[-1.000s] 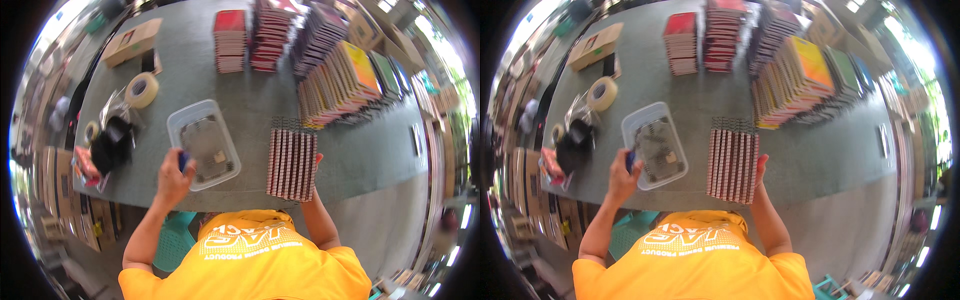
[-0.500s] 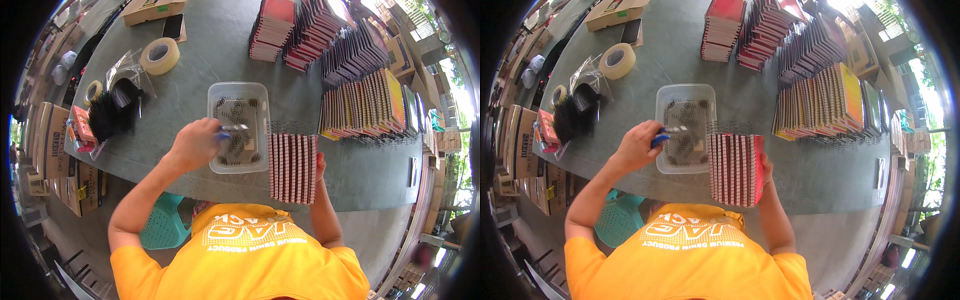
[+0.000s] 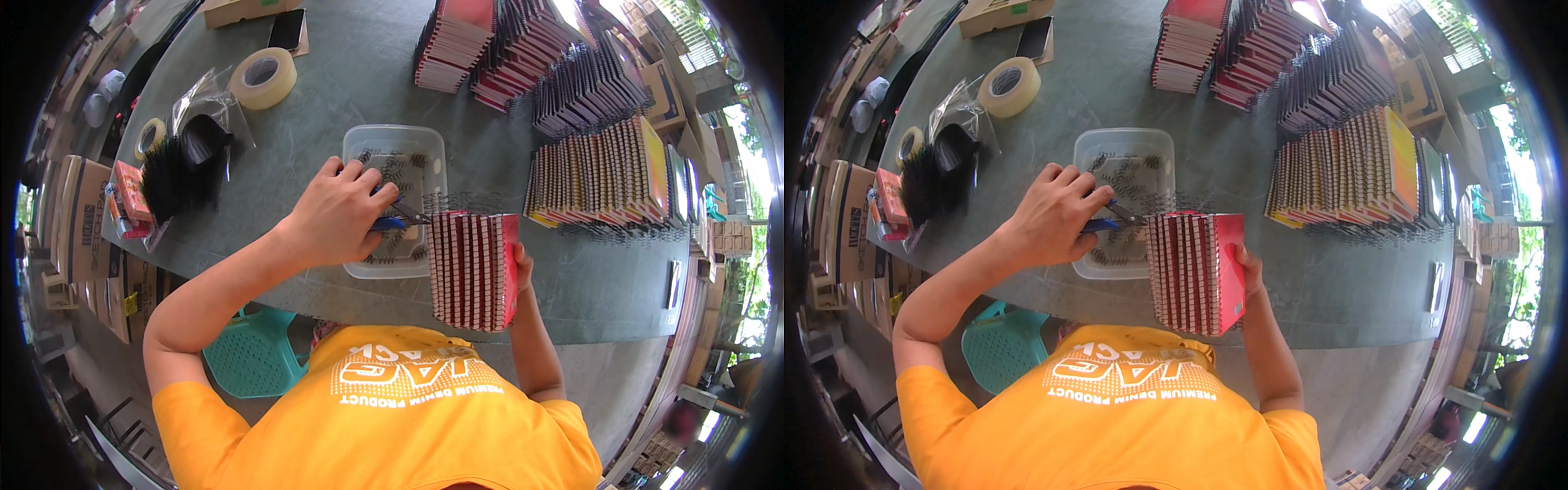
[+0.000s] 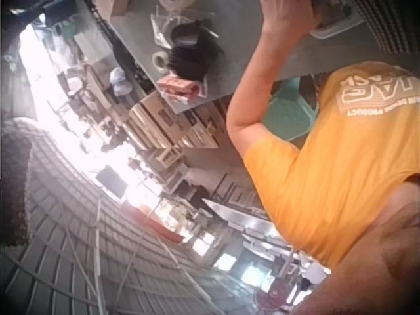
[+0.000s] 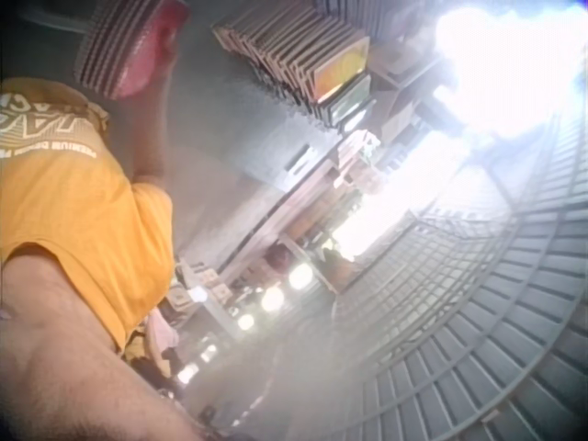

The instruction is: The person uses blue-handled pliers to trim the metal spiral coils on red notebooks, then stacks the trimmed notebooks into piles on a workbench.

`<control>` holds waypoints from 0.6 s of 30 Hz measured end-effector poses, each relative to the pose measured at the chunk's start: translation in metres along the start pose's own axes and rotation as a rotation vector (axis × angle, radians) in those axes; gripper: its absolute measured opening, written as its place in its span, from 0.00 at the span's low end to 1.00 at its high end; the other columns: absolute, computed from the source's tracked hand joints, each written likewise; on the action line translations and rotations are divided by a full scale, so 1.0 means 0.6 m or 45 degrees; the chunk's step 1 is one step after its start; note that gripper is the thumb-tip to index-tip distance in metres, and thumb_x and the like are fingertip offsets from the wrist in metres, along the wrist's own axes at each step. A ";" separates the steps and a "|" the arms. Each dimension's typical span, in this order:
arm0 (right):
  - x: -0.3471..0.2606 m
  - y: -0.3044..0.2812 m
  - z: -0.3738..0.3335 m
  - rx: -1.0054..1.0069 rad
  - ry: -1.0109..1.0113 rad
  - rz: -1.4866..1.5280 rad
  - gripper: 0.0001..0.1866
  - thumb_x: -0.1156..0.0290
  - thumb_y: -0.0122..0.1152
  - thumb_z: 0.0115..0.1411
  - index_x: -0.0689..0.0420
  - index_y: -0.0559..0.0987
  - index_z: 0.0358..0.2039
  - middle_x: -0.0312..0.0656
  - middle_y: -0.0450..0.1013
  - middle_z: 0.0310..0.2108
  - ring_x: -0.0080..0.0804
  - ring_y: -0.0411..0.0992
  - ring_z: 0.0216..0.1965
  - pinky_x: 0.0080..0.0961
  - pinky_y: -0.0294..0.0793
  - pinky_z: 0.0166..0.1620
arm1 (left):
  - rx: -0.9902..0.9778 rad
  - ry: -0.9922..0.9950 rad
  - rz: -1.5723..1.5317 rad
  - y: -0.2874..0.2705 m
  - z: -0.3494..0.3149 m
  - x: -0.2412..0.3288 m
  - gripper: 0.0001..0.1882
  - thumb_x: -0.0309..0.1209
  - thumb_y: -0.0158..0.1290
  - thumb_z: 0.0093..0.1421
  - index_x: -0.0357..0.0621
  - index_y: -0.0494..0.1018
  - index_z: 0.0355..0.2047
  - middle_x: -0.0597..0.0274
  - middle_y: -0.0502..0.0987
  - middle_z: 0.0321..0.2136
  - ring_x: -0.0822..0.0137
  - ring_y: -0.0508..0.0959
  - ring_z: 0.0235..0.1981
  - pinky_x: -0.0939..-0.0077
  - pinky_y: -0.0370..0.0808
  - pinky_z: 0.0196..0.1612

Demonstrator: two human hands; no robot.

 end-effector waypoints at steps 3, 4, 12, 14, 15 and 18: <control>-0.002 0.008 0.003 -0.030 -0.002 -0.011 0.31 0.57 0.62 0.48 0.63 0.68 0.48 0.48 0.72 0.42 0.38 0.73 0.40 0.35 0.74 0.43 | 0.013 -0.019 0.022 -0.001 -0.002 -0.003 0.28 0.33 0.58 0.35 0.43 0.68 0.40 0.59 0.69 0.29 0.59 0.69 0.35 0.65 0.64 0.41; -0.002 0.015 0.003 -0.040 -0.007 -0.006 0.30 0.58 0.62 0.48 0.63 0.68 0.48 0.48 0.72 0.42 0.38 0.73 0.40 0.35 0.74 0.43 | 0.031 -0.029 0.033 -0.001 -0.003 -0.005 0.28 0.34 0.58 0.35 0.43 0.68 0.40 0.58 0.69 0.30 0.59 0.69 0.35 0.65 0.64 0.42; -0.003 0.017 -0.001 0.015 0.036 0.017 0.31 0.59 0.62 0.47 0.64 0.67 0.48 0.48 0.72 0.42 0.39 0.73 0.39 0.35 0.74 0.44 | -0.148 -0.037 -0.002 0.012 -0.001 -0.008 0.22 0.32 0.58 0.36 0.44 0.69 0.36 0.59 0.70 0.28 0.59 0.72 0.33 0.67 0.66 0.39; -0.007 0.019 -0.004 0.039 0.047 -0.053 0.31 0.59 0.62 0.47 0.64 0.67 0.48 0.49 0.72 0.42 0.40 0.73 0.39 0.36 0.73 0.44 | -0.232 -0.102 -0.016 0.021 -0.003 -0.011 0.20 0.32 0.59 0.37 0.44 0.69 0.34 0.59 0.71 0.27 0.59 0.73 0.31 0.68 0.67 0.37; -0.007 0.024 -0.003 0.061 0.061 -0.061 0.31 0.59 0.62 0.47 0.64 0.67 0.48 0.49 0.72 0.42 0.40 0.73 0.39 0.36 0.73 0.44 | -0.236 -0.133 0.005 0.028 -0.003 -0.015 0.19 0.31 0.59 0.37 0.44 0.69 0.33 0.60 0.71 0.27 0.59 0.73 0.31 0.69 0.68 0.36; -0.007 0.037 0.003 0.098 0.077 -0.073 0.32 0.59 0.62 0.47 0.65 0.67 0.48 0.50 0.72 0.42 0.41 0.72 0.40 0.36 0.72 0.45 | -0.208 -0.159 -0.048 0.041 -0.010 -0.025 0.20 0.31 0.59 0.37 0.44 0.69 0.34 0.60 0.71 0.28 0.59 0.73 0.32 0.69 0.67 0.38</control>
Point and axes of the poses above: each hand's wrist, its own z-axis towards the middle knuckle, its own y-axis out of the palm, x = y × z, the point moved 1 cm from there along z, towards the middle knuckle
